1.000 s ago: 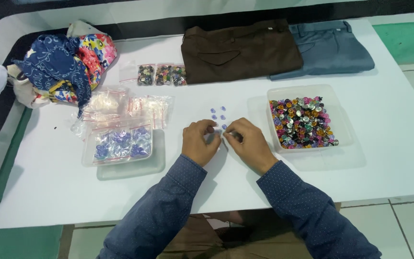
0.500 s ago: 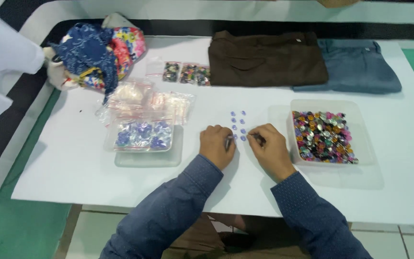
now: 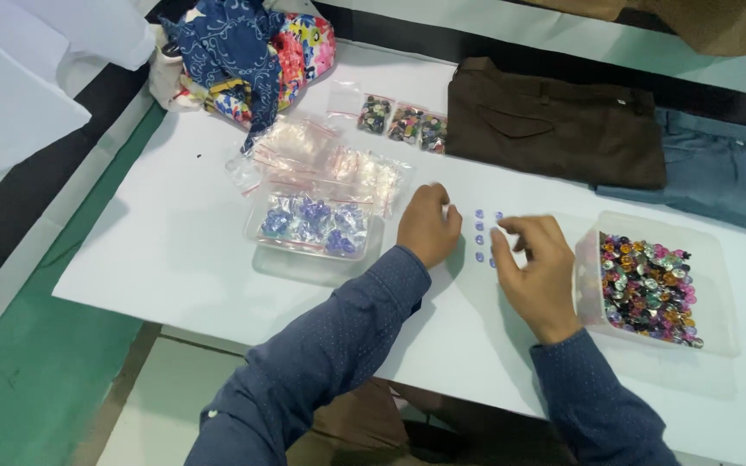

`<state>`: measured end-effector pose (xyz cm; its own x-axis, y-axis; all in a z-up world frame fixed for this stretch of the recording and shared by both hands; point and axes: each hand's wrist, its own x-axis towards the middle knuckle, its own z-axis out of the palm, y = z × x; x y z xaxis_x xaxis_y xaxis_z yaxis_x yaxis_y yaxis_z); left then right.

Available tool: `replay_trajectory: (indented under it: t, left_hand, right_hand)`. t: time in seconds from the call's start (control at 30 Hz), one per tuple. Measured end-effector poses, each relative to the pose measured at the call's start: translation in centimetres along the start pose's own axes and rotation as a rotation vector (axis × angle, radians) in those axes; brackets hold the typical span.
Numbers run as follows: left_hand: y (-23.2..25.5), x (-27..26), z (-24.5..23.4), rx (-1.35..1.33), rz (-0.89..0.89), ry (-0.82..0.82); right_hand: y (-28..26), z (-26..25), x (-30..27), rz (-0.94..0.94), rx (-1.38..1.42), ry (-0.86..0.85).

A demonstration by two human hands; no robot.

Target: Sorting and bagging small decorative buttons and beads on a workspace

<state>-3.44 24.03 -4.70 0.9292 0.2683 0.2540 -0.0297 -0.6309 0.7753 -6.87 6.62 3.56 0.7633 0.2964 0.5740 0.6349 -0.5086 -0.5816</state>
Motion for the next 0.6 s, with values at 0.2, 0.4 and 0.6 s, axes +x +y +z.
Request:
replay_trajectory:
  t: [0.2, 0.4, 0.6]
  left_hand:
    - [6.0, -2.4, -4.6, -0.269, -0.29, -0.093]
    - [4.0, -1.6, -5.0, -0.147, -0.244, -0.108]
    - [1.8, -1.0, -3.6, -0.029, -0.193, -0.146]
  right_hand:
    - [-1.8, 6.7, 6.9, -0.148, -0.055, -0.207]
    - [-2.6, 13.4, 10.1, -0.064, -0.342, -0.703]
    - [-2.2, 15.6, 10.4, -0.011, -0.351, -0.744]
